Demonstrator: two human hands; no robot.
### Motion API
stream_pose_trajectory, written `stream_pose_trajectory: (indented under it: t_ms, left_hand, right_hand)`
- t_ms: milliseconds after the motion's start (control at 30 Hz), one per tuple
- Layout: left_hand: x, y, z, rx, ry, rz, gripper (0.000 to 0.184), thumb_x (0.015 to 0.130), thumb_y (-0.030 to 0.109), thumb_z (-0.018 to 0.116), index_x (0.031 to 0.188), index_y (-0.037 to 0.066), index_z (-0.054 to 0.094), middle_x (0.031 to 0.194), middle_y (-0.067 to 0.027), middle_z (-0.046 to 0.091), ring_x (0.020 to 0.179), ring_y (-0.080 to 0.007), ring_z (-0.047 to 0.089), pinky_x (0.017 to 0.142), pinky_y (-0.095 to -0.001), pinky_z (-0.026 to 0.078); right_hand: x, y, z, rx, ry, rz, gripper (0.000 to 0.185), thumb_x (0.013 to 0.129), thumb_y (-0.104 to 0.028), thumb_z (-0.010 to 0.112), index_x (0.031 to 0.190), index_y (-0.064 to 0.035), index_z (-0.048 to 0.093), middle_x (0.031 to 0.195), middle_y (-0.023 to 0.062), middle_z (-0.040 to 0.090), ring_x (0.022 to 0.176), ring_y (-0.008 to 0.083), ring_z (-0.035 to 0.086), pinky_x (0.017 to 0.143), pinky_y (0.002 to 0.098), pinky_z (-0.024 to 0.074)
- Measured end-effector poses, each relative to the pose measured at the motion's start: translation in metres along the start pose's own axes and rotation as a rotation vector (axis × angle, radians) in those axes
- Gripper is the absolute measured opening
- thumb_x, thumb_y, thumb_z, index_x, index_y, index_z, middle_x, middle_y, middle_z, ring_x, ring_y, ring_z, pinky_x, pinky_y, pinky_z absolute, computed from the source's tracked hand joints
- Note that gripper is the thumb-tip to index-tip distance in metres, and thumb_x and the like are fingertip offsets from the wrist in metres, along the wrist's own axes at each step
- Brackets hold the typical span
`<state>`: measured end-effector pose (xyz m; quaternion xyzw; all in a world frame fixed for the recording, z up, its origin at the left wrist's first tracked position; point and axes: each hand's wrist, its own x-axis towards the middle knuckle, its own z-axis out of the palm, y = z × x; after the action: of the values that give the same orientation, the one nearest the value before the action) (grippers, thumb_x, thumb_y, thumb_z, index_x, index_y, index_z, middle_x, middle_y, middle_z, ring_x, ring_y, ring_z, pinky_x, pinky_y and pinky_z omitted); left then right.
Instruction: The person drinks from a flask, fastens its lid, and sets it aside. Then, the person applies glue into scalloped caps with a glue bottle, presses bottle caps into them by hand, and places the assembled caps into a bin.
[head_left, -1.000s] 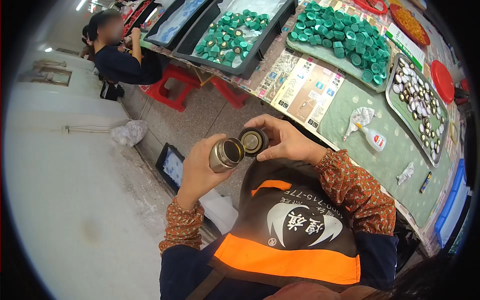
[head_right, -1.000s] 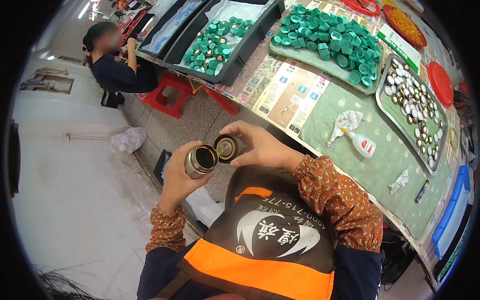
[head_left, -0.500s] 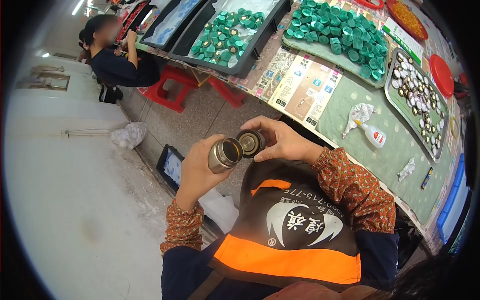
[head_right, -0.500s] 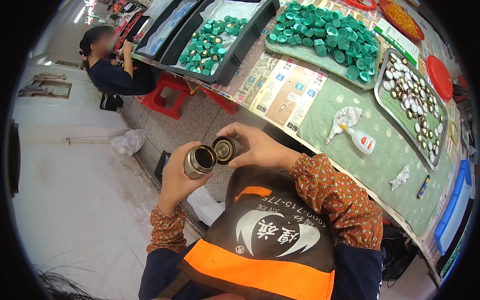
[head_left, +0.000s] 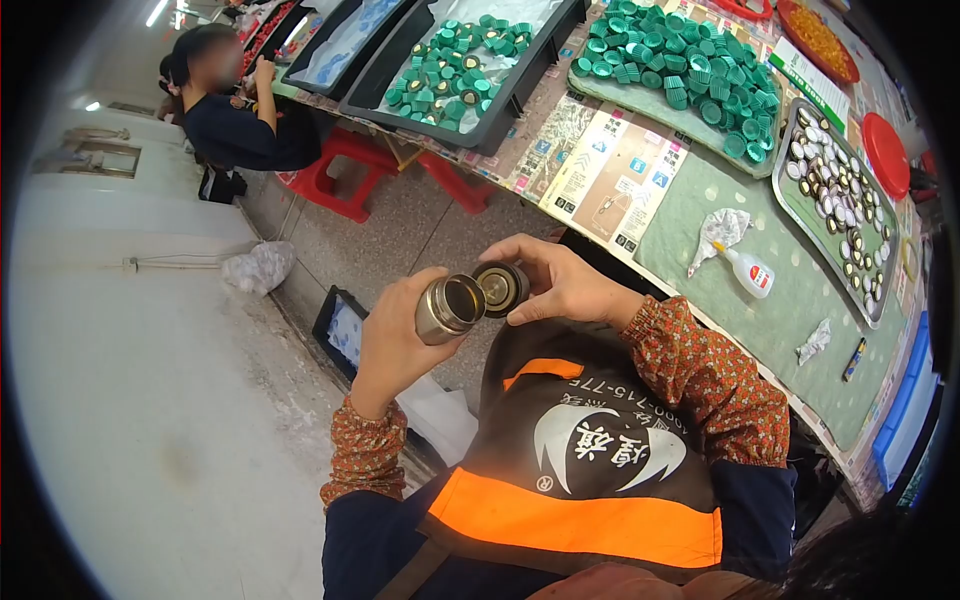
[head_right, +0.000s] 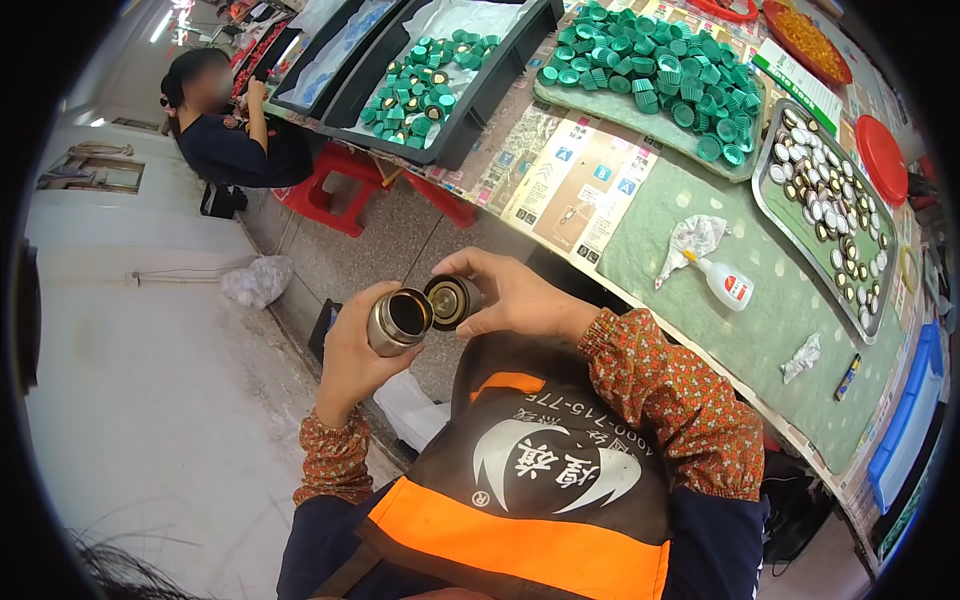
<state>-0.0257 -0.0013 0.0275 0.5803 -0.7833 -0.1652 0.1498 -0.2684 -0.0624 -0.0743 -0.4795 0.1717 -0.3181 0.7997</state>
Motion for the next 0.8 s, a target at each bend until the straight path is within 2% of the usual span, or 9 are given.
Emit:
stream_pose_trajectory:
  t_ms: [233, 333, 433, 533, 633, 800]
  left_hand:
    - [-0.001, -0.001, -0.001, -0.006, 0.000, -0.012, 0.074, 0.066, 0.017, 0.092, 0.132, 0.012, 0.059, 0.124, -0.0113, 0.068, 0.114, -0.0316, 0.067, 0.099, -0.0400, 0.052]
    - [-0.002, -0.003, -0.002, -0.046, -0.001, -0.013, 0.075, 0.066, 0.015, 0.093, 0.132, 0.011, 0.058, 0.124, -0.0105, 0.068, 0.114, -0.0275, 0.067, 0.099, -0.0386, 0.052]
    - [-0.005, -0.013, 0.003, -0.207, 0.014, -0.060, 0.078, 0.067, 0.012, 0.093, 0.135, 0.008, 0.055, 0.125, -0.0091, 0.066, 0.114, -0.0226, 0.066, 0.100, -0.0367, 0.051]
    - [-0.006, -0.014, 0.005, -0.457, 0.109, -0.059, 0.077, 0.070, 0.011, 0.092, 0.137, 0.010, 0.053, 0.123, -0.0071, 0.065, 0.116, -0.0212, 0.063, 0.101, -0.0361, 0.049]
    - [-0.011, -0.026, 0.010, -0.590, 0.172, -0.110, 0.081, 0.069, 0.009, 0.093, 0.138, 0.006, 0.050, 0.126, -0.0069, 0.060, 0.118, -0.0169, 0.059, 0.103, -0.0337, 0.048]
    - [-0.015, -0.044, 0.017, -0.652, 0.257, -0.110, 0.083, 0.070, 0.010, 0.093, 0.140, 0.004, 0.048, 0.128, -0.0070, 0.057, 0.119, -0.0168, 0.057, 0.103, -0.0332, 0.047]
  right_hand:
    - [0.000, -0.001, 0.001, 0.011, -0.003, 0.002, 0.073, 0.079, 0.009, 0.079, 0.143, -0.0060, 0.048, 0.133, 0.0059, 0.059, 0.126, 0.0172, 0.058, 0.104, 0.0347, 0.0510]
    - [0.001, -0.001, 0.002, 0.044, -0.014, -0.008, 0.073, 0.079, 0.008, 0.080, 0.143, -0.0064, 0.048, 0.135, 0.0056, 0.057, 0.127, 0.0168, 0.057, 0.104, 0.0343, 0.0509]
    - [0.001, -0.007, 0.004, 0.063, -0.021, -0.031, 0.072, 0.076, 0.010, 0.080, 0.140, -0.0056, 0.051, 0.136, 0.0052, 0.054, 0.129, 0.0182, 0.054, 0.102, 0.0363, 0.0519]
    - [-0.002, -0.023, 0.009, 0.060, -0.043, -0.010, 0.074, 0.076, 0.010, 0.080, 0.142, -0.0057, 0.051, 0.137, 0.0047, 0.054, 0.129, 0.0180, 0.053, 0.103, 0.0359, 0.0515]
    - [-0.003, -0.041, 0.015, 0.063, -0.079, 0.000, 0.074, 0.077, 0.011, 0.080, 0.143, -0.0057, 0.050, 0.138, 0.0045, 0.054, 0.129, 0.0178, 0.054, 0.103, 0.0356, 0.0519]
    - [-0.011, -0.079, 0.030, 0.058, -0.200, -0.034, 0.077, 0.078, 0.008, 0.082, 0.146, -0.0030, 0.049, 0.142, 0.0077, 0.055, 0.129, 0.0183, 0.056, 0.104, 0.0352, 0.0506]
